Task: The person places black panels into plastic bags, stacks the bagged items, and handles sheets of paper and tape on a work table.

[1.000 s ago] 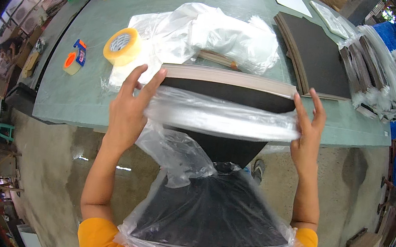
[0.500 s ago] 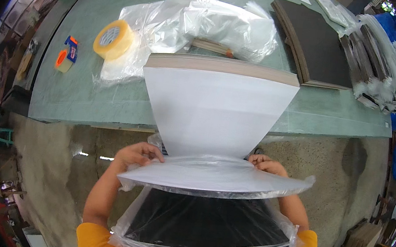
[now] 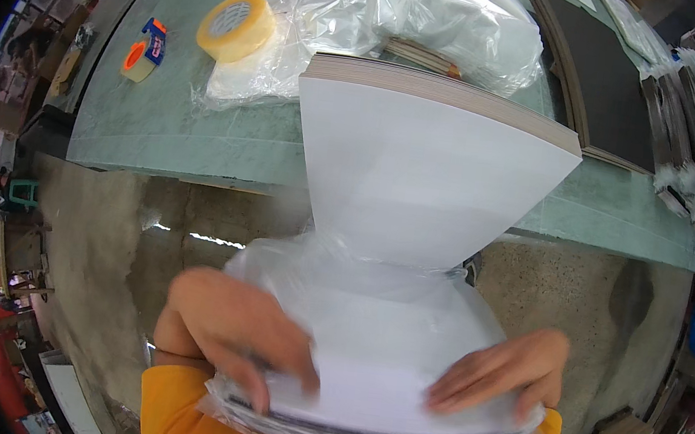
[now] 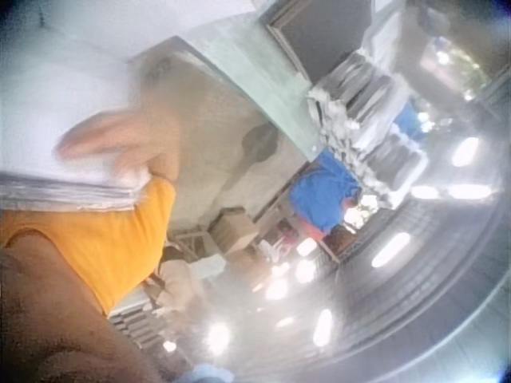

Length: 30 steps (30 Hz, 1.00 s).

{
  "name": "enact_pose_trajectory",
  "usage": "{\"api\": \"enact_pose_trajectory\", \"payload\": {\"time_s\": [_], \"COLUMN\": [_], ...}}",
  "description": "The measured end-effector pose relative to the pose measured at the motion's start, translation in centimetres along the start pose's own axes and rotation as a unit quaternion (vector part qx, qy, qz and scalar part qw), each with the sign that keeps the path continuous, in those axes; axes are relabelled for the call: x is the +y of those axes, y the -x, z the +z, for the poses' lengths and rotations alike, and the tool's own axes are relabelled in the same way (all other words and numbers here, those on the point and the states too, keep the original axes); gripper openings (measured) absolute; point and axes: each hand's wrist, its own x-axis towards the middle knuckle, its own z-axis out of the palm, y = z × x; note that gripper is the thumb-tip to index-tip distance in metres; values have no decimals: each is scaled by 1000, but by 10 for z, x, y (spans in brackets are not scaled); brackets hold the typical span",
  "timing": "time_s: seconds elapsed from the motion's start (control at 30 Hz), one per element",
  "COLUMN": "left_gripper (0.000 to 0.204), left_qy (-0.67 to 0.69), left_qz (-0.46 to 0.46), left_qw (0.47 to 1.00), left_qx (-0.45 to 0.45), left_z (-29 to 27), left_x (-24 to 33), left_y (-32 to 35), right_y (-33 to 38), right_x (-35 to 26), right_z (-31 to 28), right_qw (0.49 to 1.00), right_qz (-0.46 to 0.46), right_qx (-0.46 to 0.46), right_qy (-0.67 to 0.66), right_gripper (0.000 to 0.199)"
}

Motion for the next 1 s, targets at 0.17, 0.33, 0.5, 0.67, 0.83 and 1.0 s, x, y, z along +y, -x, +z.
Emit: {"api": "enact_pose_trajectory", "payload": {"time_s": [0.17, 0.33, 0.5, 0.67, 0.83, 1.0], "left_gripper": [30, 35, 41, 46, 40, 51], "left_qy": [32, -200, -14, -115, -12, -79], "left_qz": [-224, -316, 15, 16, -110, -89], "left_qw": [972, 884, 909, 828, 801, 854], "left_qx": [68, 282, 416, 548, 588, 507], "left_z": [14, 0, -35, -44, -47, -44], "left_x": [-119, -215, -76, -48, -50, -52], "left_y": [-31, -14, -84, -65, -59, -58], "right_y": [-15, 6, -51, -51, -40, -15], "right_x": [103, 150, 63, 18, 40, 31], "right_z": [5, -26, -56, -57, -45, -50], "right_qw": [965, 899, 910, 897, 910, 927], "right_qz": [237, 361, 212, 113, 232, 175], "right_qx": [5, 110, 343, 427, 328, 309], "right_qy": [111, 221, 92, 38, 102, 119], "right_gripper": [64, 65, 36, 22, 29, 44]}}
